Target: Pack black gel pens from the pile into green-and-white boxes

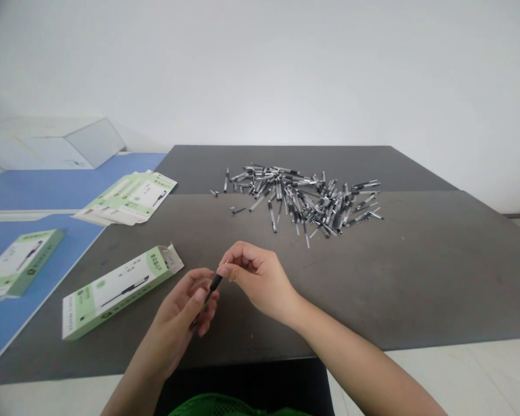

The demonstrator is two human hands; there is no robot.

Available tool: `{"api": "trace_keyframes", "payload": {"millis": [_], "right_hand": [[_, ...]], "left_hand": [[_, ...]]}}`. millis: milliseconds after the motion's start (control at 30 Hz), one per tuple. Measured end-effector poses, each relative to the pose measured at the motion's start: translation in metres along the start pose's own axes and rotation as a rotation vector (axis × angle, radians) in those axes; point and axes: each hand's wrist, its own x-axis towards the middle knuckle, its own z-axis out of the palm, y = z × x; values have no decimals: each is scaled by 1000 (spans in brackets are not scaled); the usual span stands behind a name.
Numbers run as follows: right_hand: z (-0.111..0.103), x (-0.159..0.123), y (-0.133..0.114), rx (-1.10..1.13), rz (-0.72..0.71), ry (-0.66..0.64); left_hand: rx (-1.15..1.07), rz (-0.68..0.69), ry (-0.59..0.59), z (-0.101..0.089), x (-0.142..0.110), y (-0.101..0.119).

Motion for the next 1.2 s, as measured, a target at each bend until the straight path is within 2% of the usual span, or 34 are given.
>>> {"api": "trace_keyframes", "payload": {"millis": [67, 133, 233, 367, 467, 533, 600, 633, 733, 833, 933, 1033, 1100, 1200], "right_hand": [[0, 1, 0, -6, 6, -7], [1, 2, -1, -29, 7, -3], [5, 2, -1, -64, 11, 11], [12, 0, 5, -61, 11, 66], [10, 12, 5, -117, 44, 27], [4, 37, 2, -222, 99, -89], [-3, 75, -2, -384, 105, -189], [-7, 98, -2, -528, 58, -179], [-13, 167, 9, -1178, -102, -47], [-11, 215, 32, -1325, -89, -20], [-7, 234, 54, -1388, -70, -39], [-1, 237, 63, -1429, -68, -67], [2, 235, 61, -1427, -73, -84], [4, 226, 43, -1366, -82, -118]], "left_hand": [[-40, -50, -59, 0, 0, 2], [4, -31, -31, 0, 1, 2], [194, 124, 127, 0, -2, -1], [503, 397, 437, 3, -10, 0], [616, 461, 494, -4, -12, 4], [631, 433, 493, -15, -10, 6], [585, 389, 524, -28, -8, 7], [535, 363, 537, -33, -8, 7], [299, 283, 544, -44, -9, 5], [43, 182, 515, -48, -12, 5], [-116, 92, 478, -50, -14, 6], [-148, 49, 444, -52, -14, 7], [-141, 34, 444, -52, -13, 7], [-80, 21, 437, -52, -10, 6]]}}
